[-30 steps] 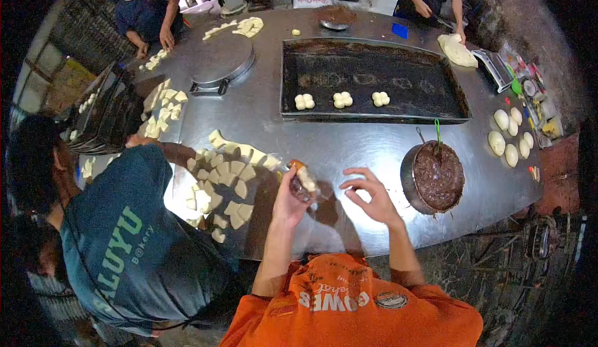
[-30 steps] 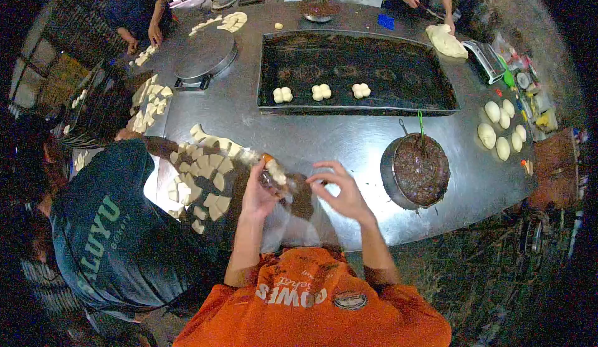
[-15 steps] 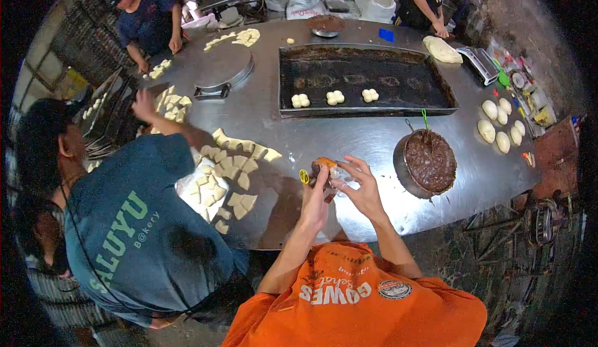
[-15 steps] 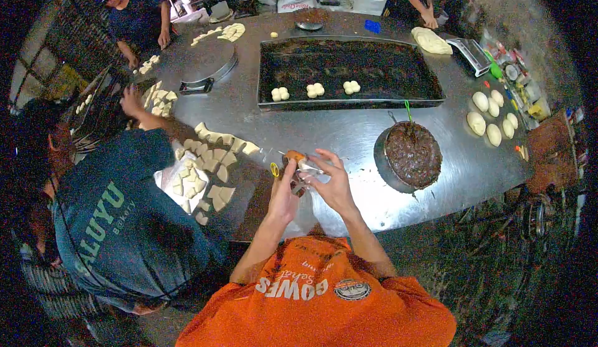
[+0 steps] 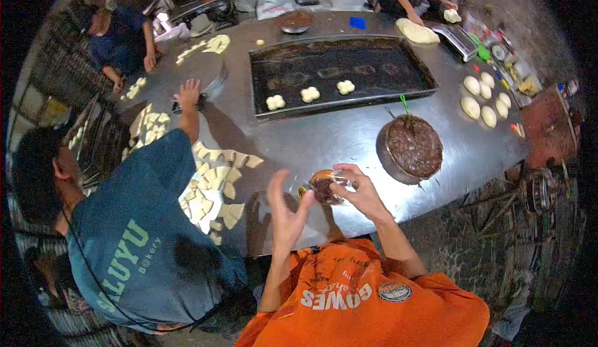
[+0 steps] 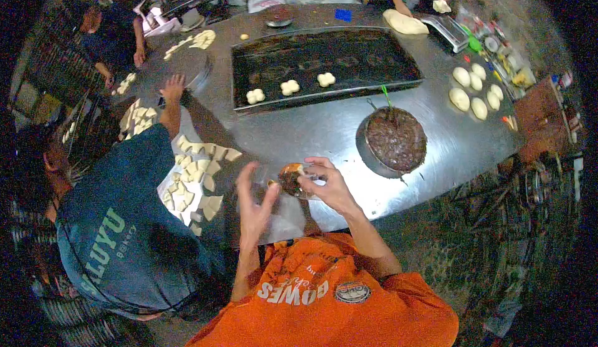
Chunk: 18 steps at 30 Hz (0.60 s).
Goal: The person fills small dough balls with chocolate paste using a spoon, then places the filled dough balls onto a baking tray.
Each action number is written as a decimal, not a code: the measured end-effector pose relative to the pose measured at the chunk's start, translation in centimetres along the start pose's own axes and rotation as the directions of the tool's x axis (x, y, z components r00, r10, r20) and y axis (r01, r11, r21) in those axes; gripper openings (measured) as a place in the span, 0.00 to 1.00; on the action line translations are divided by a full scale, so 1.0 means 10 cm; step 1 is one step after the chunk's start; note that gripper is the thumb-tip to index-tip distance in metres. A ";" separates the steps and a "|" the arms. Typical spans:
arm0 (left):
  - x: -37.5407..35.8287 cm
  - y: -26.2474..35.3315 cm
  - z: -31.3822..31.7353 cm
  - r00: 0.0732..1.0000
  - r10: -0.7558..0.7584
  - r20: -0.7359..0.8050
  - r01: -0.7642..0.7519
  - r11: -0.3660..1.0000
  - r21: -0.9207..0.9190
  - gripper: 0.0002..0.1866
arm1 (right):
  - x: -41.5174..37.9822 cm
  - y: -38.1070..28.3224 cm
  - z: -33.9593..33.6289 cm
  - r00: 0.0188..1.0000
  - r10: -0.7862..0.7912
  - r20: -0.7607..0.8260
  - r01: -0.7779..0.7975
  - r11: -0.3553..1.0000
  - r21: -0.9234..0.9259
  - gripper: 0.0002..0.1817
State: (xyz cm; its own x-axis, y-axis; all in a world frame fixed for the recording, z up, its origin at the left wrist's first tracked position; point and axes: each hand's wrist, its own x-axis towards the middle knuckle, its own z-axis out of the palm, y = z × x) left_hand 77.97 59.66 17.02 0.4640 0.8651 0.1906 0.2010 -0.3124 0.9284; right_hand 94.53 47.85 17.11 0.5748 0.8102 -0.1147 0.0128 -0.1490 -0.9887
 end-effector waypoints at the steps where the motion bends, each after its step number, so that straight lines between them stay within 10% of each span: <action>1: 0.05 0.05 0.04 0.949 0.165 0.268 -0.204 0.971 0.127 0.32 | -0.05 0.07 -0.05 0.999 0.024 0.043 -0.022 0.999 -0.031 0.17; 2: 0.08 0.24 0.12 0.916 0.192 0.351 -0.312 0.893 0.325 0.25 | -0.11 0.13 -0.11 0.998 0.036 0.057 -0.037 0.999 0.018 0.16; 7: 0.17 0.26 0.62 0.718 0.179 0.673 -0.277 0.960 0.040 0.16 | -0.65 0.04 -0.56 0.984 0.058 -0.169 -0.075 0.993 -0.092 0.16; 9: 0.04 0.27 0.89 0.675 0.029 0.737 0.139 0.976 -0.166 0.13 | -1.01 -0.08 -0.71 0.948 0.175 -0.265 -0.138 0.979 0.150 0.18; 10: -0.05 0.15 1.10 0.692 0.076 0.718 0.093 0.977 -0.193 0.11 | -1.20 -0.10 -0.78 0.914 0.210 -0.348 -0.119 0.957 0.264 0.19; 15: -0.44 0.35 1.63 0.383 0.142 0.913 0.148 0.966 -0.213 0.11 | -1.97 -0.01 -1.02 0.642 0.297 -0.707 -0.108 0.948 0.301 0.19; 18: -0.71 0.61 1.83 0.242 0.233 0.942 0.403 0.859 -0.316 0.29 | -2.25 0.06 -1.10 0.520 0.380 -0.765 -0.120 0.919 0.374 0.21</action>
State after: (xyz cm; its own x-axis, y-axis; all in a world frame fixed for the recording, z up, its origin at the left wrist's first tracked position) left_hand 91.74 44.43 15.45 0.9717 -0.2334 -0.0376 0.0869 0.2046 0.9750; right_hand 90.58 23.31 20.19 0.9298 -0.0690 -0.3615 -0.3638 -0.0222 -0.9312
